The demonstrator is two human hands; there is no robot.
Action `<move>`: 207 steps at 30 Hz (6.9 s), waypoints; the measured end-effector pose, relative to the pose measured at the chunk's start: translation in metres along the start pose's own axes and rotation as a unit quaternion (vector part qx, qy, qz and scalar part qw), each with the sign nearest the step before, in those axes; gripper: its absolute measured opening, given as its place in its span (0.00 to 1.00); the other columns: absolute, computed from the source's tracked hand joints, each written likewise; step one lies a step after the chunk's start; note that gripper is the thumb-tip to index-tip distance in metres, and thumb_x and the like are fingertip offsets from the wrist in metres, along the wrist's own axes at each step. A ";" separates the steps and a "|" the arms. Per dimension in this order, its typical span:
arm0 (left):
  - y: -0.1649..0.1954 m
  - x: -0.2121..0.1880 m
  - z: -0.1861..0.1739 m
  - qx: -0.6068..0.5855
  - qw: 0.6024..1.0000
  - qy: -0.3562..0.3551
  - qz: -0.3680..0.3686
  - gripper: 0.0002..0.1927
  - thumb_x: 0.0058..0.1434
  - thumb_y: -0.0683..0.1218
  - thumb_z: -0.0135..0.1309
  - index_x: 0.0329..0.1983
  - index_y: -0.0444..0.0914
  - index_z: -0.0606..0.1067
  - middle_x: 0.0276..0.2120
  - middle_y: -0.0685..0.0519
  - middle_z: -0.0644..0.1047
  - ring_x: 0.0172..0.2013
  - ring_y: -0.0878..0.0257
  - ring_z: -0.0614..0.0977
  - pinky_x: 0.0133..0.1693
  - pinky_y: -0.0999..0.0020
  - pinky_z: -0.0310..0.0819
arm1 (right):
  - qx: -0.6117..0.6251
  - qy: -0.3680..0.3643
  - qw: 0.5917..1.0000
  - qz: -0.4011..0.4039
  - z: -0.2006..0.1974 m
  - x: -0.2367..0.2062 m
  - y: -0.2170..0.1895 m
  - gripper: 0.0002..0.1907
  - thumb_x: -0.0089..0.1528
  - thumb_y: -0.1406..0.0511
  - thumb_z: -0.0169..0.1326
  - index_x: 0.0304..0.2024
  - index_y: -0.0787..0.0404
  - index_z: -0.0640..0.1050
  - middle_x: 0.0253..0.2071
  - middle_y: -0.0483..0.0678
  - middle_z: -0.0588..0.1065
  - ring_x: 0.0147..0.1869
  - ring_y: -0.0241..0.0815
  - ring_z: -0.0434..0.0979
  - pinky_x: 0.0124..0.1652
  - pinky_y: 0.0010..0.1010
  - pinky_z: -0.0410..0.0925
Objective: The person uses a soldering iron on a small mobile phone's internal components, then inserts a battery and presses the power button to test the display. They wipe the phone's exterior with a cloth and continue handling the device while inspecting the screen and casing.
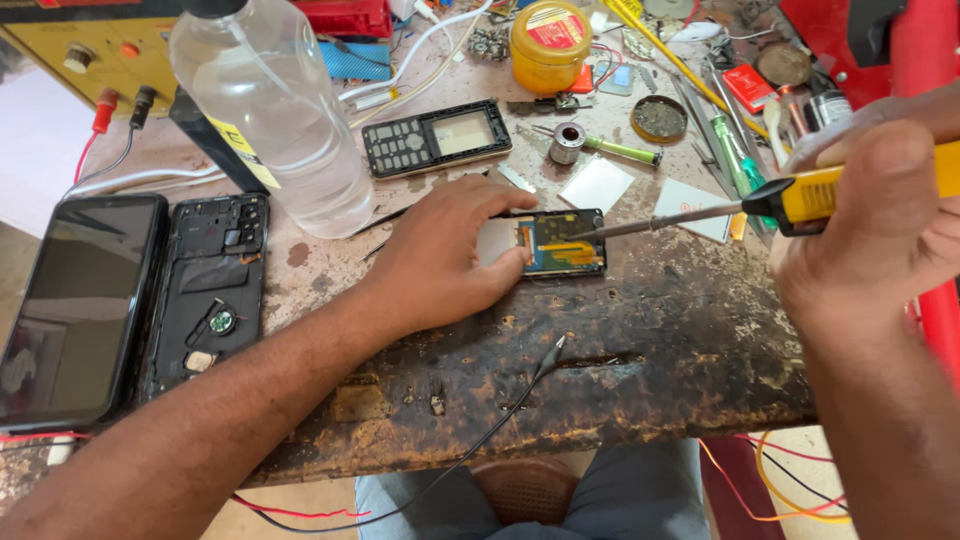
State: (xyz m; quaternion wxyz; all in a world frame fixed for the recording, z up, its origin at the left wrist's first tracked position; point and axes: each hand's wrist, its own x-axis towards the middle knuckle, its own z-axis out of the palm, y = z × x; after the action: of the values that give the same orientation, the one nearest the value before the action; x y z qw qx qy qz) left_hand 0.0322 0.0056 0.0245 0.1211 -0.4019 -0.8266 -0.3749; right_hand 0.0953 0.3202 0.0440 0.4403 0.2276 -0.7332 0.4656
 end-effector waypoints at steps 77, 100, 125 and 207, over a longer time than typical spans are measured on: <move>-0.032 -0.039 0.031 0.030 0.995 0.059 0.074 0.18 0.61 0.47 0.59 0.53 0.36 0.78 0.47 0.44 0.79 0.51 0.44 0.79 0.54 0.50 0.72 | 0.016 -0.081 0.997 -0.004 0.031 -0.073 -0.001 0.17 0.79 0.59 0.54 0.43 0.66 0.71 0.33 0.47 0.74 0.30 0.34 0.72 0.33 0.23 0.65; -0.035 -0.040 0.034 0.030 0.995 0.059 0.071 0.17 0.60 0.47 0.60 0.51 0.38 0.79 0.44 0.45 0.78 0.49 0.45 0.80 0.52 0.50 0.73 | 0.018 -0.089 0.996 -0.004 0.032 -0.073 -0.004 0.16 0.79 0.60 0.54 0.43 0.66 0.72 0.33 0.47 0.74 0.30 0.34 0.72 0.33 0.24 0.66; -0.035 -0.041 0.034 0.029 0.995 0.057 0.076 0.17 0.61 0.47 0.60 0.52 0.38 0.78 0.44 0.45 0.78 0.50 0.45 0.79 0.53 0.51 0.72 | 0.024 -0.092 0.995 -0.003 0.034 -0.072 -0.004 0.14 0.79 0.61 0.54 0.43 0.66 0.73 0.34 0.47 0.75 0.31 0.33 0.73 0.33 0.24 0.66; -0.036 -0.043 0.033 0.035 0.994 0.066 0.084 0.17 0.61 0.47 0.59 0.52 0.38 0.78 0.44 0.45 0.78 0.49 0.45 0.79 0.52 0.50 0.72 | 0.033 -0.098 0.995 0.000 0.036 -0.074 -0.009 0.10 0.78 0.66 0.52 0.44 0.67 0.76 0.35 0.45 0.76 0.33 0.33 0.76 0.33 0.25 0.69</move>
State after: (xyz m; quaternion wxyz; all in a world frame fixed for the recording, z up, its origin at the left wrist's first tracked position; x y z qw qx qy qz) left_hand 0.0362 -0.0097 -0.0384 0.2205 -0.4402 -0.7927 -0.3596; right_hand 0.1236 0.2787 -0.0213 0.3587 0.2866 -0.7569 0.4650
